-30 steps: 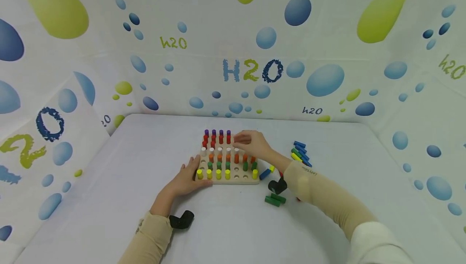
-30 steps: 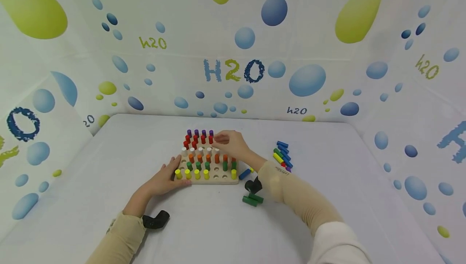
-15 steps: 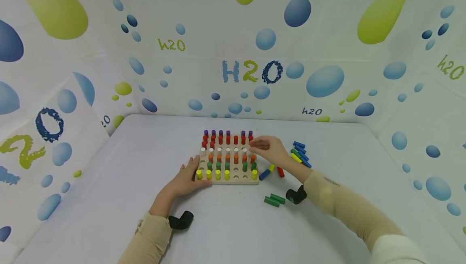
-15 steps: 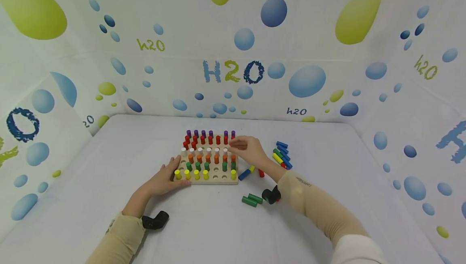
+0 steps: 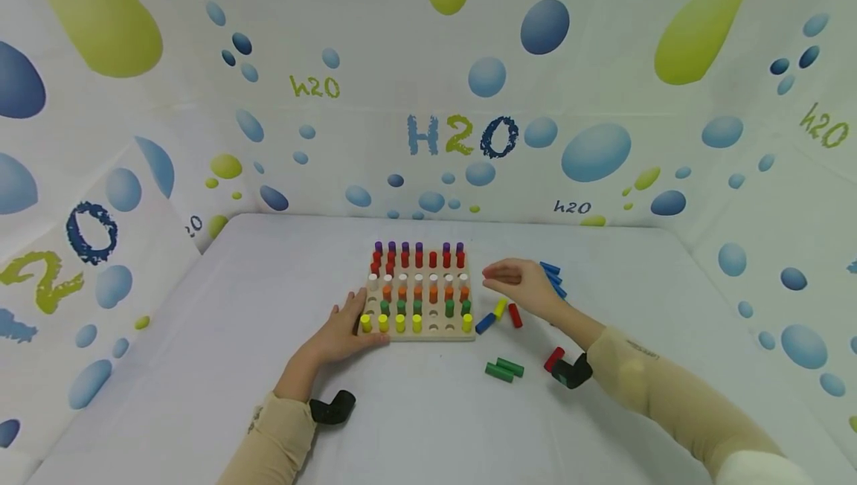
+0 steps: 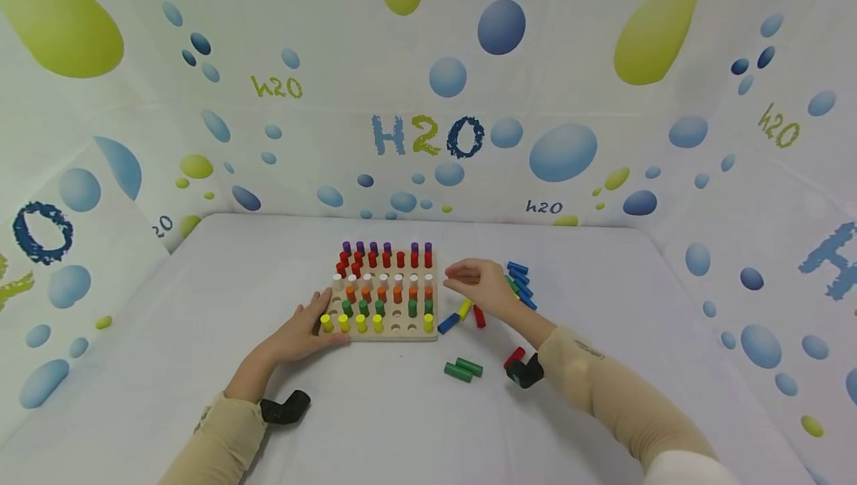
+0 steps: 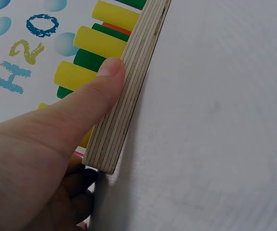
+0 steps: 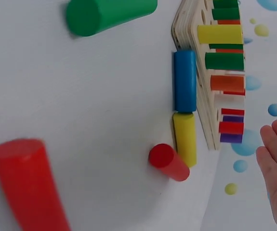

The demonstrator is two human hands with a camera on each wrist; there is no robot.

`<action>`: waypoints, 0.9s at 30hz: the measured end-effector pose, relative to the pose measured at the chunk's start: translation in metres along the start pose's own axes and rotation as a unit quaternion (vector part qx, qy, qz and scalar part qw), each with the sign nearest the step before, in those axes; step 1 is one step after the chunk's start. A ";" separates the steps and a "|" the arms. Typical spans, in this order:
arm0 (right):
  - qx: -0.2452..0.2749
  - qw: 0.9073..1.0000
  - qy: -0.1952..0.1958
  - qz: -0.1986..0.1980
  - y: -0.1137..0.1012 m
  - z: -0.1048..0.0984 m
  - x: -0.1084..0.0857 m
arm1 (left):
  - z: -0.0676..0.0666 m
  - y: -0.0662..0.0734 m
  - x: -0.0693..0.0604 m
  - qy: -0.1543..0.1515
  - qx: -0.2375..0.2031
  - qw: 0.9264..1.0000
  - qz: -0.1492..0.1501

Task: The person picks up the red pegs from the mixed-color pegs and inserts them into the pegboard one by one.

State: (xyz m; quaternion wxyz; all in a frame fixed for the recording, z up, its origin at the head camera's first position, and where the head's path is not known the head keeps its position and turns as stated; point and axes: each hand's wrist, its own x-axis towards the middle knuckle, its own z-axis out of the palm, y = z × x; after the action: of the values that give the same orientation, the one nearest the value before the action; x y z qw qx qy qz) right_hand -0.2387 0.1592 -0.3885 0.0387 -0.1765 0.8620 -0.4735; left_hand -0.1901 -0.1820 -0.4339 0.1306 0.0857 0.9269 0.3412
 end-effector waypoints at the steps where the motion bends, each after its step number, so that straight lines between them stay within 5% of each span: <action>1: 0.001 1.000 0.001 0.002 0.002 -0.001 -0.002 | 0.000 0.000 0.000 -0.001 0.000 1.000 -0.001; 15: -0.021 1.000 0.012 0.011 0.015 -0.014 -0.018 | 0.000 0.002 -0.001 0.000 -0.001 1.000 -0.001; 27: -0.126 0.992 0.009 0.009 0.028 -0.016 -0.028 | 0.000 0.002 -0.002 0.003 0.002 1.000 -0.003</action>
State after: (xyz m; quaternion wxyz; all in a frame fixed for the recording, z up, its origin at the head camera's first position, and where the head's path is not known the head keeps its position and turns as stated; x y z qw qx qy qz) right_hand -0.2240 0.1946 -0.4057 0.0125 -0.1684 0.9166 -0.3623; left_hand -0.1885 -0.1809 -0.4319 0.1287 0.0820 0.9284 0.3388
